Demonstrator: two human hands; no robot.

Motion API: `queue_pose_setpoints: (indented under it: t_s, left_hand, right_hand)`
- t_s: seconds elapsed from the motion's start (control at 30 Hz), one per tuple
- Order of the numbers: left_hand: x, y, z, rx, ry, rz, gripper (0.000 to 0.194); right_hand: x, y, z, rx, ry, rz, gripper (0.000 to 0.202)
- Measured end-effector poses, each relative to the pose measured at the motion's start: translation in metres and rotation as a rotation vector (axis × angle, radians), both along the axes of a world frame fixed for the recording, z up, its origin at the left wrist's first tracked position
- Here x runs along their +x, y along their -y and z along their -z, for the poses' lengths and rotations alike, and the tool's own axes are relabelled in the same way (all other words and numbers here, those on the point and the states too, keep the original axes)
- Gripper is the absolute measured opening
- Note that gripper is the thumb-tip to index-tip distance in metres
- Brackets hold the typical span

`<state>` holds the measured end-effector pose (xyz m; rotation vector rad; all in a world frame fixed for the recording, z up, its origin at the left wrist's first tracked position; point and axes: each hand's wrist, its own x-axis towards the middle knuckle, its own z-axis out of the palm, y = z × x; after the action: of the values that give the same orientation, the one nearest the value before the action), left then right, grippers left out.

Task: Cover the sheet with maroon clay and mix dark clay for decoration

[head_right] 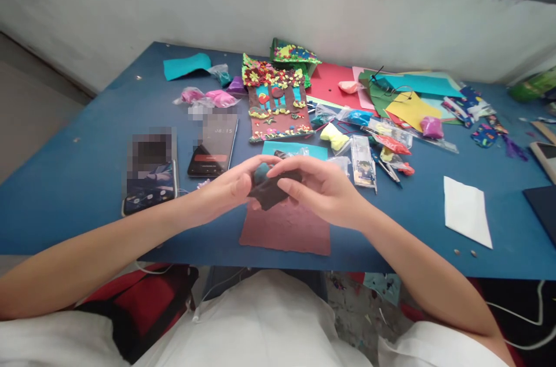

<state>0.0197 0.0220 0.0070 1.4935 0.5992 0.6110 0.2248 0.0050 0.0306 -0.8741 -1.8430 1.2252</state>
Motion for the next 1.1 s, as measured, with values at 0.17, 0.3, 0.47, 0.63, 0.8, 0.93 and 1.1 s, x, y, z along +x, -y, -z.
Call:
queue_pose_setpoints:
  t_s: [0.17,0.3,0.47,0.63,0.8,0.93,1.1]
  left_hand:
    - [0.004,0.004,-0.003,-0.075,0.032,0.006,0.059]
    - [0.007,0.009,-0.006,0.064,-0.146,-0.089,0.022]
    - [0.006,0.01,-0.007,0.045,-0.19,-0.064,0.023]
    - [0.001,0.008,-0.009,0.05,-0.234,0.005,0.042]
    - [0.001,0.009,-0.014,0.081,-0.3,0.143,0.035]
    - [0.004,0.007,-0.015,0.086,-0.392,0.196,0.031]
    - [0.003,0.003,-0.02,0.17,-0.449,0.174,0.031]
  right_hand:
    - [-0.005,0.002,0.006,0.345,0.152,0.088,0.014]
    - [-0.007,0.005,0.01,0.538,0.242,0.141,0.019]
    - [-0.001,0.005,0.006,0.501,0.273,0.035,0.025]
    - [0.002,0.009,0.003,0.621,0.439,-0.077,0.044]
    - [0.0,0.016,0.005,0.765,0.631,-0.043,0.029]
    - [0.0,0.018,0.002,0.84,0.685,-0.04,0.024]
    - [0.0,0.019,-0.002,0.91,0.702,-0.028,0.021]
